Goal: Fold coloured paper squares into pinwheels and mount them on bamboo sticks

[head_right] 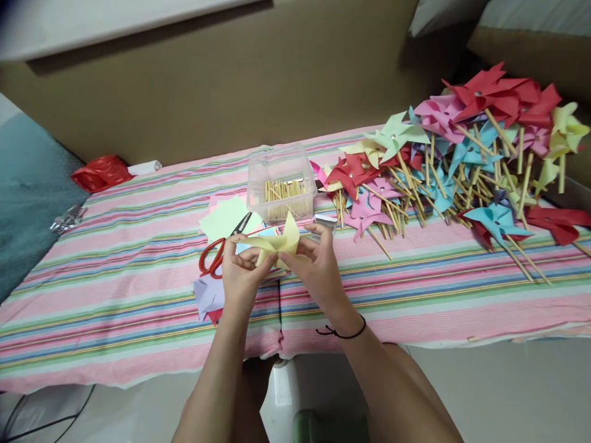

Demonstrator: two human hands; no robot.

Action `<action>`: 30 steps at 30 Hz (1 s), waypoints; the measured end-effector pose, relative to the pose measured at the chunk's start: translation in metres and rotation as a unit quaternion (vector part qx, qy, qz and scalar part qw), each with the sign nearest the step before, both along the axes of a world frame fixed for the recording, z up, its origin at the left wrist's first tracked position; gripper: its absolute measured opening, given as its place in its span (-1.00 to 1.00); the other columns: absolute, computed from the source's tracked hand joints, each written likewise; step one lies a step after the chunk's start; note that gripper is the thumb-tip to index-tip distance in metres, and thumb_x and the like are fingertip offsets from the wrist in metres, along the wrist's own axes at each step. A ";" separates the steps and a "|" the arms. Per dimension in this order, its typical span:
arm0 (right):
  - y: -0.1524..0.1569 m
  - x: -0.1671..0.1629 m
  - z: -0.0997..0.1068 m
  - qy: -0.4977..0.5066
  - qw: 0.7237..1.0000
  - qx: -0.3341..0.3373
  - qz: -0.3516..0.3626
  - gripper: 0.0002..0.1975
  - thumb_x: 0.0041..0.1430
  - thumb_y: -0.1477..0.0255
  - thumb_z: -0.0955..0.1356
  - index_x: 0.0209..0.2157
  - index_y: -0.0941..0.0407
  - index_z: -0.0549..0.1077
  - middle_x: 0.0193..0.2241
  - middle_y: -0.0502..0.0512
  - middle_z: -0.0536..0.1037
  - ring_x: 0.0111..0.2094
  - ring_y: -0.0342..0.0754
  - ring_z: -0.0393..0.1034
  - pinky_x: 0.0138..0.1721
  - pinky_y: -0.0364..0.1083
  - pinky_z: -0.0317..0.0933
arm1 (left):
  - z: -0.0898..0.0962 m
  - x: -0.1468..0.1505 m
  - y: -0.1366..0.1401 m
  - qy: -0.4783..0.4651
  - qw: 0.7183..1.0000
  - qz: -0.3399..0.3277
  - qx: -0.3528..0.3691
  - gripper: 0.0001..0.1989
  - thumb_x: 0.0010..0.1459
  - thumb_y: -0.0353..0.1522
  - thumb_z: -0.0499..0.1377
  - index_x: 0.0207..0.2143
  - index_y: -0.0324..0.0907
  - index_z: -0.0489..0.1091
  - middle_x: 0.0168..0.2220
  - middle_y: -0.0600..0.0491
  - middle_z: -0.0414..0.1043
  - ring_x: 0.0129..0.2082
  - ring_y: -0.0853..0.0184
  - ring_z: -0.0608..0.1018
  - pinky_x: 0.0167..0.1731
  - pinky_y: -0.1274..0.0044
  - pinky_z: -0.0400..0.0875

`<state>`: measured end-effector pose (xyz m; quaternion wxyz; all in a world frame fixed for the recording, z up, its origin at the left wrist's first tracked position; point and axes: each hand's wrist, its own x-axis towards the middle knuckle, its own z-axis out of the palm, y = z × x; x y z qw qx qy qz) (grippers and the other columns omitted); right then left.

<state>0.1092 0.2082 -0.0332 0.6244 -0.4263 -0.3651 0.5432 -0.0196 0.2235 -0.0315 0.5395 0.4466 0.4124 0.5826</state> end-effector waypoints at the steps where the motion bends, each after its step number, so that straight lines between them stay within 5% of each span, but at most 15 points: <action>1: 0.000 0.000 0.001 0.001 1.000 -0.001 0.006 -0.33 -0.19 0.34 0.55 -0.11 -0.02 0.14 -0.32 -0.02 0.60 -0.28 -0.01 0.52 -0.26 -0.01 0.42 | 0.000 0.000 0.000 -0.004 1.000 -0.004 -0.001 -0.47 -0.13 -0.43 0.37 -0.24 -0.08 0.06 -0.54 0.21 0.55 -0.64 0.48 0.51 -0.52 0.65 0.42; 12: -0.003 0.004 0.002 -0.074 0.997 0.026 -0.017 -0.26 -0.13 0.37 0.53 0.05 -0.01 0.14 -0.36 0.02 0.63 -0.28 0.07 0.57 -0.24 0.06 0.47 | 0.005 -0.001 -0.002 0.008 0.999 -0.014 -0.049 -0.47 -0.19 -0.38 0.39 -0.25 -0.10 0.13 -0.55 0.17 0.55 -0.62 0.40 0.54 -0.56 0.64 0.38; 18: -0.002 0.005 -0.001 -0.078 0.996 0.034 -0.020 -0.22 -0.17 0.40 0.54 0.06 -0.01 0.14 -0.37 0.02 0.63 -0.29 0.07 0.57 -0.23 0.06 0.47 | -0.003 -0.003 0.000 0.048 0.998 -0.010 -0.040 -0.78 -0.21 -0.40 0.40 -0.48 -0.25 0.44 -0.55 0.08 0.53 -0.57 0.44 0.51 -0.53 0.63 0.39; 30: -0.002 0.004 -0.003 -0.087 0.996 0.013 -0.021 -0.24 -0.13 0.33 0.53 0.08 0.01 0.14 -0.36 0.04 0.63 -0.28 0.08 0.57 -0.23 0.06 0.46 | -0.002 -0.004 -0.001 0.059 0.997 -0.017 -0.044 -0.88 -0.18 -0.43 0.37 -0.51 -0.23 0.51 -0.65 0.16 0.40 -0.64 0.49 0.42 -0.61 0.66 0.32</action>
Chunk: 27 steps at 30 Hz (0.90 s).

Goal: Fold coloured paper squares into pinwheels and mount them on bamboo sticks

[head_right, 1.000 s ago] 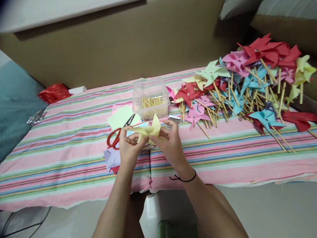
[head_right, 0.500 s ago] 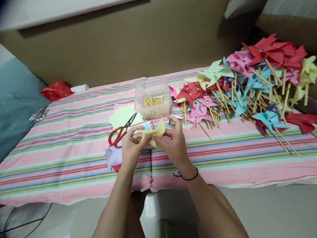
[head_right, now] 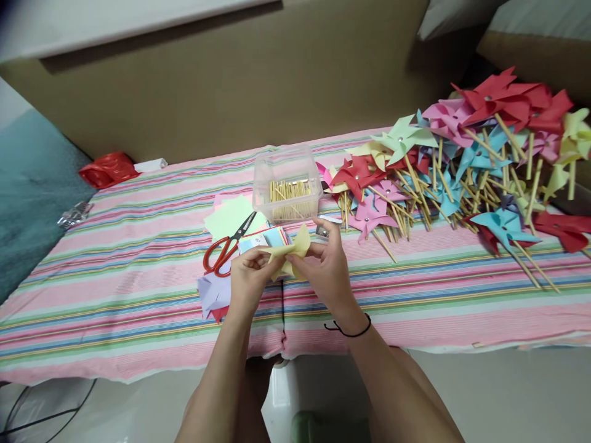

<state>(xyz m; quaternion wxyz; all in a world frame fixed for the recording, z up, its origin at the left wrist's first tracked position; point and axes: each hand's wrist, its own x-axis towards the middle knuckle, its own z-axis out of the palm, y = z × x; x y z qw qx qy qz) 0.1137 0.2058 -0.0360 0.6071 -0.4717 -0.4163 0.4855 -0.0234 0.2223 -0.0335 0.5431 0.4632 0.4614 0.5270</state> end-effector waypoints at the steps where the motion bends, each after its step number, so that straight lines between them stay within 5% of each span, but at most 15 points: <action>1: 0.000 0.000 0.000 0.002 1.000 -0.004 0.001 -0.24 -0.13 0.33 0.53 0.07 0.00 0.14 -0.36 0.04 0.63 -0.28 0.08 0.57 -0.23 0.06 0.46 | 0.001 0.000 0.000 0.003 1.000 0.000 0.000 -0.89 -0.18 -0.42 0.37 -0.52 -0.23 0.51 -0.65 0.15 0.41 -0.64 0.48 0.42 -0.61 0.65 0.34; 9: 0.000 0.002 0.000 0.001 1.000 -0.011 0.015 -0.27 -0.12 0.30 0.53 0.05 -0.02 0.16 -0.44 -0.02 0.61 -0.31 0.08 0.56 -0.27 0.06 0.45 | 0.004 0.002 0.000 -0.014 1.000 0.008 -0.007 -0.81 -0.32 -0.40 0.44 -0.58 -0.22 0.50 -0.66 0.13 0.43 -0.65 0.46 0.43 -0.61 0.62 0.37; 27: 0.002 0.004 -0.002 0.022 0.999 -0.005 0.032 -0.16 -0.17 0.31 0.55 0.11 -0.01 0.10 -0.40 -0.01 0.63 -0.37 0.04 0.55 -0.32 0.02 0.45 | 0.001 0.001 0.001 -0.017 0.999 0.011 -0.024 -0.84 -0.29 -0.40 0.41 -0.57 -0.23 0.53 -0.63 0.10 0.48 -0.62 0.44 0.48 -0.58 0.63 0.40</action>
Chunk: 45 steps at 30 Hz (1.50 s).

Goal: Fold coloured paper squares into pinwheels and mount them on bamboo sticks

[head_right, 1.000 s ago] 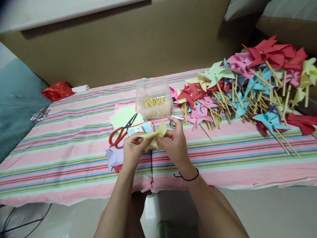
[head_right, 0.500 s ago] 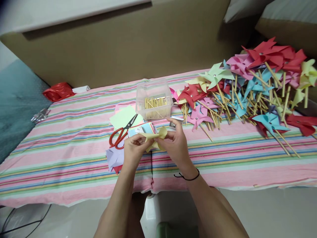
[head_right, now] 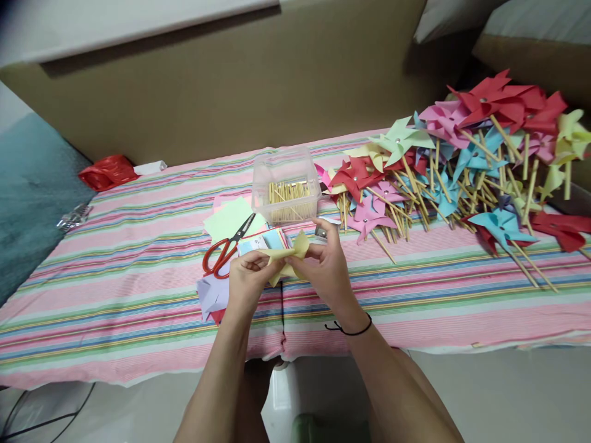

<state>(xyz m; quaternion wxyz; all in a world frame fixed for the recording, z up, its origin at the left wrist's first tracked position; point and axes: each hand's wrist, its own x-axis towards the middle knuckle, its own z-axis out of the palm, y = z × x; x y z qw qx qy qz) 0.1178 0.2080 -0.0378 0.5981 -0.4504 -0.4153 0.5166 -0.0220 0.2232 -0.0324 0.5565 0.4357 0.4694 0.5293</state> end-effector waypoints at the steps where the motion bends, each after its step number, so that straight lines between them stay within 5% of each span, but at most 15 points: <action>1: 0.000 0.000 0.000 0.002 1.000 0.000 0.004 -0.14 -0.16 0.31 0.55 0.13 -0.02 0.08 -0.38 0.00 0.63 -0.36 0.04 0.56 -0.32 0.03 0.45 | 0.000 0.000 0.000 0.003 1.000 0.001 -0.003 -0.84 -0.29 -0.40 0.41 -0.57 -0.23 0.53 -0.62 0.09 0.49 -0.63 0.44 0.48 -0.59 0.63 0.40; 29: -0.002 0.003 0.001 -0.066 0.997 0.011 -0.025 -0.07 -0.19 0.30 0.57 0.22 -0.02 0.16 -0.50 -0.03 0.60 -0.38 0.12 0.54 -0.24 0.17 0.46 | 0.000 -0.003 -0.001 0.022 1.000 -0.016 0.011 -0.83 -0.23 -0.33 0.41 -0.59 -0.22 0.52 -0.67 0.11 0.43 -0.60 0.38 0.51 -0.55 0.57 0.44; 37: 0.001 0.005 -0.001 0.008 1.000 -0.007 0.026 0.13 -0.19 0.30 0.57 0.31 -0.05 -0.11 -0.39 0.00 0.63 -0.32 0.12 0.57 -0.23 0.16 0.49 | -0.004 -0.002 -0.001 0.010 1.000 -0.002 -0.005 -0.82 -0.22 -0.34 0.41 -0.54 -0.23 0.52 -0.58 0.06 0.52 -0.60 0.41 0.52 -0.56 0.59 0.44; 45: 0.005 0.009 -0.007 0.019 0.999 -0.036 0.010 0.12 -0.18 0.27 0.57 0.30 -0.01 -0.11 -0.37 0.03 0.63 -0.29 0.16 0.58 -0.23 0.18 0.50 | 0.001 -0.002 0.001 -0.050 0.997 -0.038 -0.043 -0.71 -0.18 -0.31 0.41 -0.37 -0.23 0.48 -0.45 0.06 0.54 -0.48 0.41 0.56 -0.49 0.62 0.46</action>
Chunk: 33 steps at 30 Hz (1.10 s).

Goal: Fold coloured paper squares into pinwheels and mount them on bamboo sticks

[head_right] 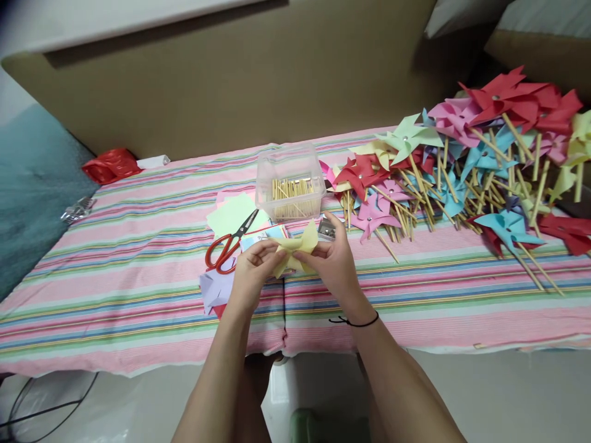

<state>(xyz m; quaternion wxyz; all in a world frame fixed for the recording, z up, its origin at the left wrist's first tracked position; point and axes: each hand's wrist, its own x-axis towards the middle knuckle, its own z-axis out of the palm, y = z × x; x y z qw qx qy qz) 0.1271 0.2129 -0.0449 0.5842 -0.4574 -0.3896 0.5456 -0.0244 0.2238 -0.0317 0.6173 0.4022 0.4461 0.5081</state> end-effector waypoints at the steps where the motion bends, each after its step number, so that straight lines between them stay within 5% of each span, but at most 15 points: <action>1: 0.000 0.001 -0.001 0.003 1.000 -0.004 0.000 0.12 -0.19 0.28 0.57 0.29 0.00 -0.11 -0.36 0.04 0.63 -0.29 0.15 0.58 -0.24 0.16 0.50 | 0.000 0.000 0.000 -0.003 1.000 -0.002 0.000 -0.70 -0.17 -0.32 0.41 -0.36 -0.23 0.47 -0.44 0.07 0.53 -0.46 0.42 0.56 -0.47 0.62 0.46; 20: 0.003 0.004 -0.003 0.017 0.998 -0.038 0.049 -0.02 -0.21 0.33 0.57 0.20 -0.05 0.04 -0.40 -0.02 0.62 -0.36 0.08 0.56 -0.34 0.02 0.48 | -0.003 0.001 0.000 -0.009 0.999 -0.033 0.003 -0.47 -0.26 -0.39 0.44 -0.20 -0.17 0.32 -0.48 0.14 0.50 -0.53 0.41 0.53 -0.50 0.60 0.42; 26: 0.006 0.002 -0.003 0.007 0.998 -0.037 0.051 -0.10 -0.19 0.31 0.55 0.16 -0.05 0.08 -0.33 0.01 0.61 -0.25 0.09 0.56 -0.24 0.06 0.46 | -0.008 0.002 0.000 -0.012 1.000 -0.010 -0.021 -0.48 -0.23 -0.34 0.43 -0.24 -0.16 0.24 -0.43 0.08 0.55 -0.51 0.36 0.57 -0.49 0.57 0.44; 33: 0.005 0.000 -0.002 -0.042 0.999 -0.026 0.008 -0.05 -0.27 0.32 0.58 0.14 -0.02 0.10 -0.51 -0.06 0.56 -0.47 0.06 0.51 -0.44 0.01 0.41 | -0.007 0.004 -0.001 0.013 0.999 -0.041 -0.026 -0.44 -0.26 -0.35 0.44 -0.24 -0.15 0.21 -0.49 0.13 0.53 -0.54 0.40 0.54 -0.49 0.60 0.41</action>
